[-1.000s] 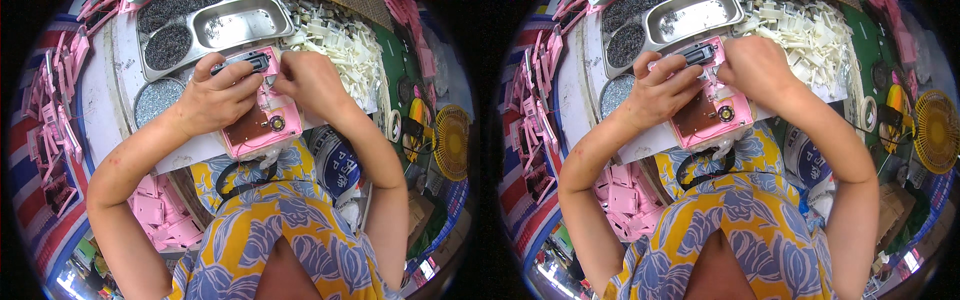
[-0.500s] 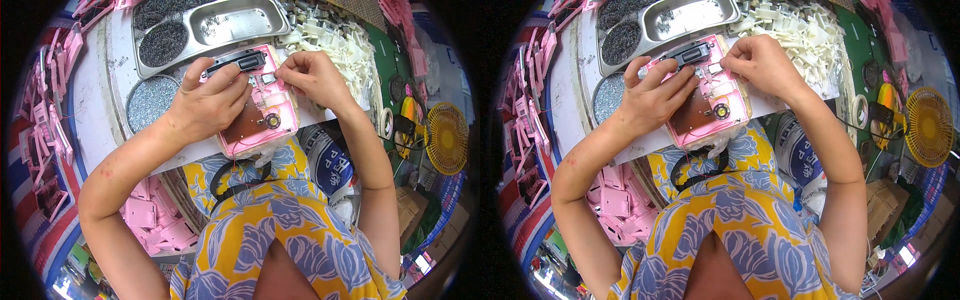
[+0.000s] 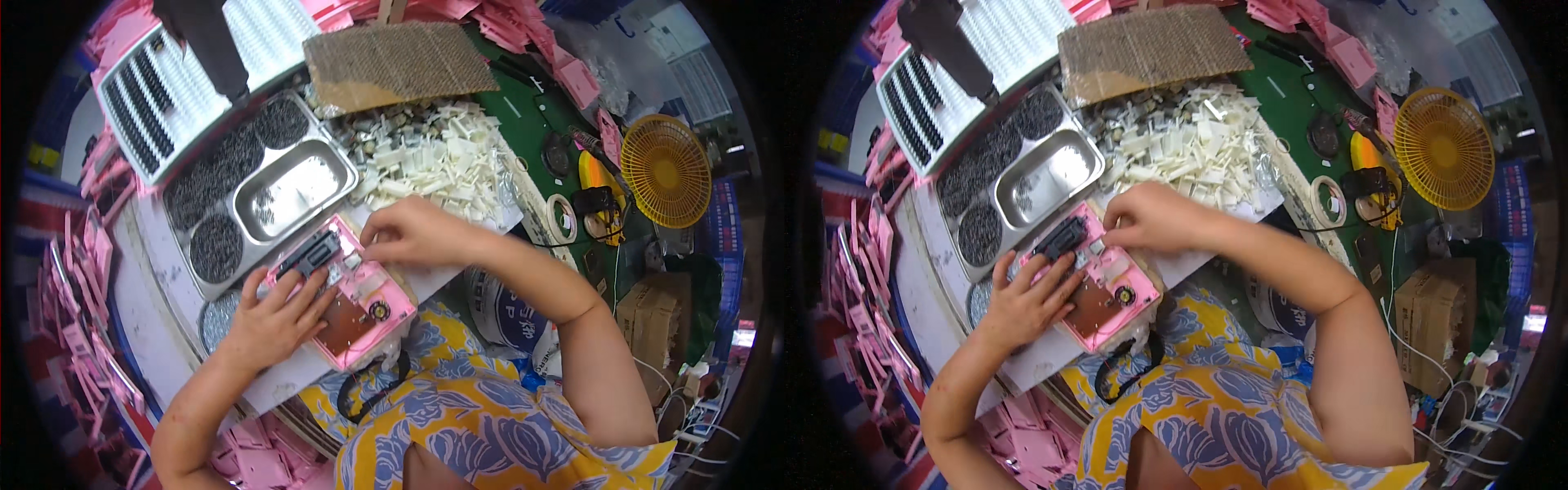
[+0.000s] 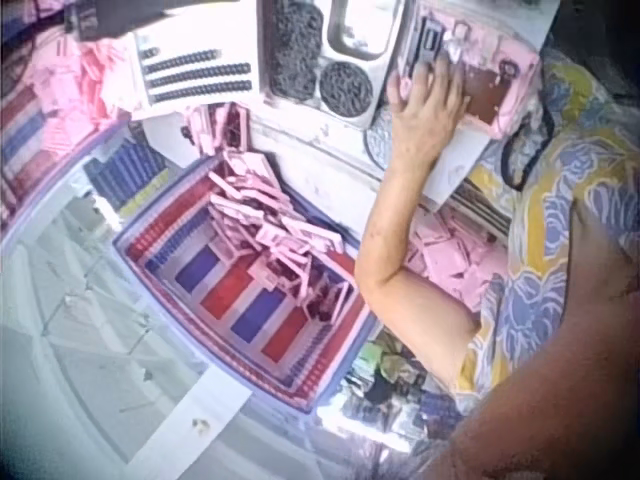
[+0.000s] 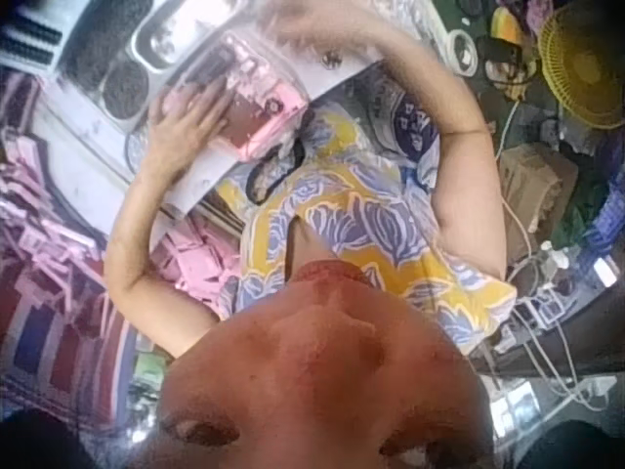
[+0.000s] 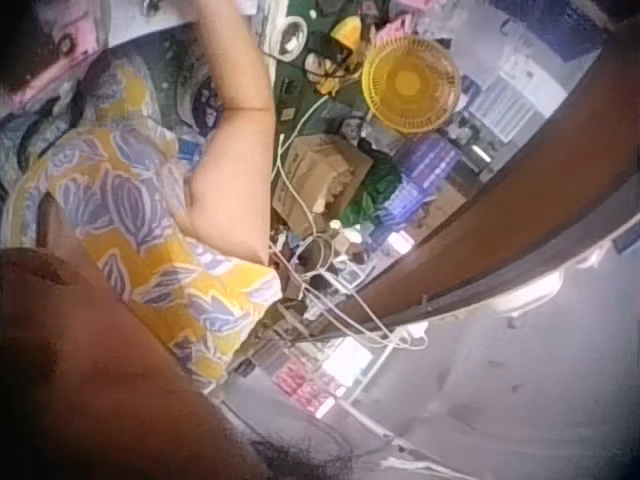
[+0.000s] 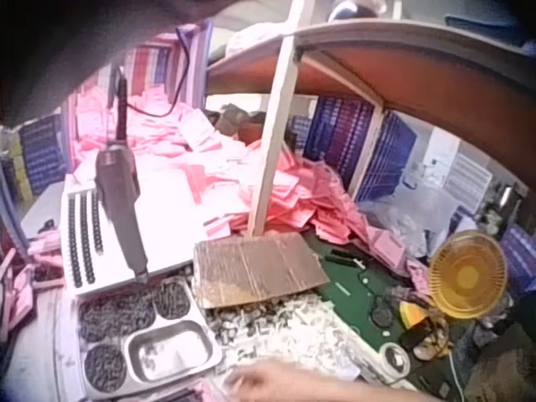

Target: Assembling components of a pink toy device, involving soldering wires and securing internal parts.

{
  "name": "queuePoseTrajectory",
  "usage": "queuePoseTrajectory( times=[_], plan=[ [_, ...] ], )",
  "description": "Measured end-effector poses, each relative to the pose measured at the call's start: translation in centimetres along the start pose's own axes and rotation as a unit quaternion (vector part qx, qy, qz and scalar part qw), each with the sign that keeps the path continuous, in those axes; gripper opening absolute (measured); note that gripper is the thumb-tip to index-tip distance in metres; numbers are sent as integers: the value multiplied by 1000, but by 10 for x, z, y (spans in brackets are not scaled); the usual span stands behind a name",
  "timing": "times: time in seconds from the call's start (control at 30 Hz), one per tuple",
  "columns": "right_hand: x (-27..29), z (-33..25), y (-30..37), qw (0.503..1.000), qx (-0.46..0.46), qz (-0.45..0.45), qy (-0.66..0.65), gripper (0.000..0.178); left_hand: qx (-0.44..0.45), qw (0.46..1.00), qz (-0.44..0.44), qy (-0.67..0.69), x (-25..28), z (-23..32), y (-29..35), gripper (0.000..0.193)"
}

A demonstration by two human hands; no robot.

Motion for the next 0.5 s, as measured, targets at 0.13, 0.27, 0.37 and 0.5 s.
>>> queuePoseTrajectory(
  times=[0.13,0.27,0.37,0.5],
  plan=[
    [199,25,-11,951,47,263,-154,21,-2,999,-36,8,2,-6,6,54],
    [431,163,-12,823,-92,497,259,27,-23,999,-37,25,3,-7,-5,52],
    [459,232,-51,813,-210,351,415,30,-15,998,-43,32,-2,-8,-6,52],
    [425,244,-110,773,-243,286,512,36,-4,998,-59,28,-2,-6,-1,53]
  ],
)
Point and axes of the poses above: each hand's wrist, its own y-axis away from the middle knuckle, its own x-axis out of the back of the hand, z = x × y, the point moved 10 cm from there along -y, towards the middle knuckle, and after that the axes turned 2 degrees about -z, right-handed, at the moved point
